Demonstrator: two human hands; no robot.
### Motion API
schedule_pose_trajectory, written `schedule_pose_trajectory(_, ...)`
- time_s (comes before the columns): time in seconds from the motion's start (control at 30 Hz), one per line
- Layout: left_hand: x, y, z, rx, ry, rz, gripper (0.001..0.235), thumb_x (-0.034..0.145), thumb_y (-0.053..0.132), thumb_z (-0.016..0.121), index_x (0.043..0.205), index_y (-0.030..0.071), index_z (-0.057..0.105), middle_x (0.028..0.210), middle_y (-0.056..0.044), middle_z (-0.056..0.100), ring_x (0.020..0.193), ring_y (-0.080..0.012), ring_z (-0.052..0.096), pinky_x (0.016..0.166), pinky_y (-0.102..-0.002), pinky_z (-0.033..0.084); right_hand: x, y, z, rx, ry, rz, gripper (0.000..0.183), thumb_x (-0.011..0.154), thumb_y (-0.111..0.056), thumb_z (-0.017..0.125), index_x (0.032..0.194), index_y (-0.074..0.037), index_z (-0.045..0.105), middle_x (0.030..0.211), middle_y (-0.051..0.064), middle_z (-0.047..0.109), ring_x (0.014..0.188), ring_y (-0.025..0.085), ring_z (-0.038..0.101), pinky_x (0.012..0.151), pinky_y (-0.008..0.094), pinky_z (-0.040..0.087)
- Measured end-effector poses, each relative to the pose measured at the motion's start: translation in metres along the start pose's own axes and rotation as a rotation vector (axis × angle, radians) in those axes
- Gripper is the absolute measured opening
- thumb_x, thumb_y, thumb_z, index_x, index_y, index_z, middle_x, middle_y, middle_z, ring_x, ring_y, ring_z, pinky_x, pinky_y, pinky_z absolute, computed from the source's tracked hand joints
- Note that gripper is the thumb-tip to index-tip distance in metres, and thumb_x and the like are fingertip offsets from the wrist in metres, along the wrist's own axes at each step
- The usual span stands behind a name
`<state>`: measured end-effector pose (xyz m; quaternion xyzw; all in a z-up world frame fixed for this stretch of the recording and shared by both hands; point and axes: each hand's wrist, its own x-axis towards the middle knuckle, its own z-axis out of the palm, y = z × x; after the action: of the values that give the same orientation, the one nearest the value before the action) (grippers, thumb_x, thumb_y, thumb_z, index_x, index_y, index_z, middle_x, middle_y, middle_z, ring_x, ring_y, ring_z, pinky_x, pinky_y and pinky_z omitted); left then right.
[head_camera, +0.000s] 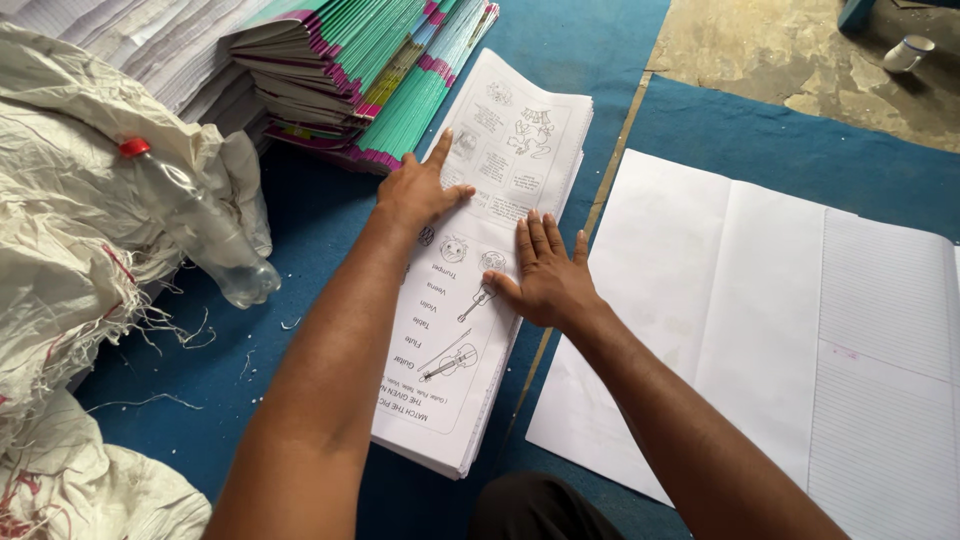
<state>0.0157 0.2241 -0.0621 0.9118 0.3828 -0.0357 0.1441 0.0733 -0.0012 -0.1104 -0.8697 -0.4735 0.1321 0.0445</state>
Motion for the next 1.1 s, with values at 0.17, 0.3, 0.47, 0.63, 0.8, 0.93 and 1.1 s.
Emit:
schedule_pose_trajectory(0.17,0.012,-0.022,0.013,-0.140,0.047,0.102,0.111,0.074,0.073,0.072,0.162,0.039,0.013,0.139,-0.024,0.057,0.130,-0.0379,0.055,0.109,-0.046,0.046,-0.001,-0.003,-0.002,-0.003,0.032,-0.028,0.103,0.089,-0.078,0.026,0.159,-0.005,0.009,0.168,0.017,0.002,0.155,0.030,-0.006,0.119,0.063,-0.006)
schedule_pose_trajectory(0.3,0.017,-0.024,0.021,-0.124,0.064,0.095,0.111,0.073,0.073,0.073,0.161,0.036,0.015,0.144,-0.018,0.055,0.135,-0.0345,0.051,0.110,-0.048,0.043,-0.004,-0.010,-0.011,-0.033,0.087,-0.013,0.101,0.088,-0.078,0.037,0.157,-0.007,0.019,0.166,0.018,0.015,0.154,0.030,0.005,0.120,0.062,-0.001)
schedule_pose_trajectory(0.47,0.015,-0.023,0.019,-0.123,0.031,0.065,0.111,0.073,0.072,0.072,0.163,0.037,0.016,0.142,-0.018,0.058,0.135,-0.0333,0.053,0.112,-0.046,0.043,0.009,-0.007,-0.032,-0.081,0.055,0.031,0.089,0.093,-0.071,0.047,0.156,-0.009,0.041,0.159,0.014,0.047,0.154,0.028,0.035,0.131,0.061,0.014)
schedule_pose_trajectory(0.63,0.010,-0.018,0.018,-0.107,0.050,0.052,0.107,0.075,0.070,0.070,0.161,0.039,0.015,0.143,-0.016,0.056,0.136,-0.0318,0.050,0.109,-0.048,0.044,0.045,0.013,-0.048,-0.084,0.132,0.045,0.128,0.068,-0.086,0.060,0.159,-0.008,0.014,0.165,0.017,0.014,0.153,0.031,0.007,0.120,0.061,0.003)
schedule_pose_trajectory(0.8,0.007,-0.017,0.017,-0.110,0.044,0.044,0.105,0.076,0.068,0.069,0.161,0.040,0.015,0.142,-0.016,0.057,0.136,-0.0308,0.051,0.109,-0.048,0.045,0.062,0.034,-0.036,-0.008,0.005,0.104,0.144,0.057,-0.099,0.052,0.161,-0.010,0.006,0.169,0.018,0.000,0.156,0.034,-0.005,0.121,0.065,-0.001)
schedule_pose_trajectory(0.93,0.004,-0.015,0.016,-0.112,0.069,0.065,0.104,0.076,0.068,0.069,0.160,0.039,0.015,0.142,-0.016,0.056,0.135,-0.0313,0.051,0.108,-0.048,0.044,0.065,0.046,-0.019,0.090,0.013,0.071,0.143,0.058,-0.099,0.045,0.161,-0.009,0.003,0.170,0.019,-0.005,0.155,0.038,-0.005,0.119,0.069,0.001)
schedule_pose_trajectory(1.1,-0.002,-0.013,0.012,-0.122,0.044,0.034,0.104,0.075,0.068,0.070,0.160,0.041,0.016,0.141,-0.014,0.058,0.133,-0.0300,0.053,0.108,-0.047,0.046,0.062,0.050,-0.012,0.233,0.050,0.037,0.144,0.058,-0.098,0.046,0.161,-0.008,0.001,0.168,0.020,-0.007,0.153,0.041,-0.003,0.118,0.069,0.002)
